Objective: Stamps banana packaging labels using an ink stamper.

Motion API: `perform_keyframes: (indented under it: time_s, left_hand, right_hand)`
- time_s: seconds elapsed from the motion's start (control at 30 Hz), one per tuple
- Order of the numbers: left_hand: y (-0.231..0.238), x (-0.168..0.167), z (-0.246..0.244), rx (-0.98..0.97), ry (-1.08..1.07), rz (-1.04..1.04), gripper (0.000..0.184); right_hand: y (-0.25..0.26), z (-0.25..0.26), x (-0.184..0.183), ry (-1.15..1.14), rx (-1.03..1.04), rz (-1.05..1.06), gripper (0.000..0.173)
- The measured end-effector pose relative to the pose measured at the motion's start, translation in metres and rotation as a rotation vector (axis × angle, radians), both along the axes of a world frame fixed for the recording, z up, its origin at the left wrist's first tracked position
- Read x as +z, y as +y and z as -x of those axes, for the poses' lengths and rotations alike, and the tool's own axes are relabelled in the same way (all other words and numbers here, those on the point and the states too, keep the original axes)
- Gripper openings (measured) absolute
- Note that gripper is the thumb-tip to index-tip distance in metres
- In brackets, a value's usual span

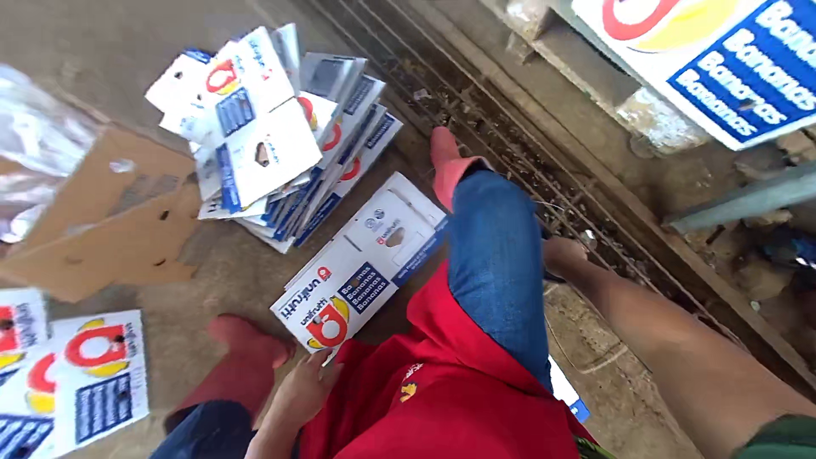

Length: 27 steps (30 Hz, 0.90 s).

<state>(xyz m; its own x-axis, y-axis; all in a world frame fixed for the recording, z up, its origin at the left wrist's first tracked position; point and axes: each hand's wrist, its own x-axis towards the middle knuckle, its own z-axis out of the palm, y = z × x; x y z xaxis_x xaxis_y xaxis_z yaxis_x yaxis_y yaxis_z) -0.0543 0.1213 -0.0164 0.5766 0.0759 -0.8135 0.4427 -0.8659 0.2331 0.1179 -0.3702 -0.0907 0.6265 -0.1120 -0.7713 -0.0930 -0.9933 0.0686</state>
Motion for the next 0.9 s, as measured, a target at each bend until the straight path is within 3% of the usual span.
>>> perform_keyframes:
  time_s: [0.13,0.3,0.47,0.57,0.67,0.77,0.9]
  left_hand:
    - [0.023,0.013,-0.004,-0.004,-0.015,0.010,0.051]
    - [0.072,0.022,-0.017,0.011,-0.087,-0.071,0.050]
    - [0.107,0.017,-0.029,0.126,-0.282,-0.055,0.048]
    - [0.104,0.029,-0.037,0.201,-0.311,0.102,0.045]
    - [0.096,0.044,-0.039,0.184,-0.379,0.189,0.045]
    - [0.099,0.058,-0.031,0.176,-0.507,0.200,0.044]
    - [0.114,0.068,-0.017,0.237,-0.561,0.149,0.045]
  right_hand:
    - [-0.019,-0.035,0.028,0.009,0.089,-0.018,0.039]
    - [-0.015,-0.104,0.137,-0.359,0.134,0.102,0.029]
    - [0.049,-0.142,0.216,-0.766,0.329,-0.025,0.029]
    - [0.130,-0.133,0.237,-0.709,0.470,-0.150,0.027]
    - [0.204,-0.124,0.207,-0.449,0.621,-0.248,0.026]
    - [0.263,-0.107,0.135,-0.192,0.743,-0.281,0.021]
    - [0.302,-0.085,0.049,0.046,0.871,-0.156,0.023]
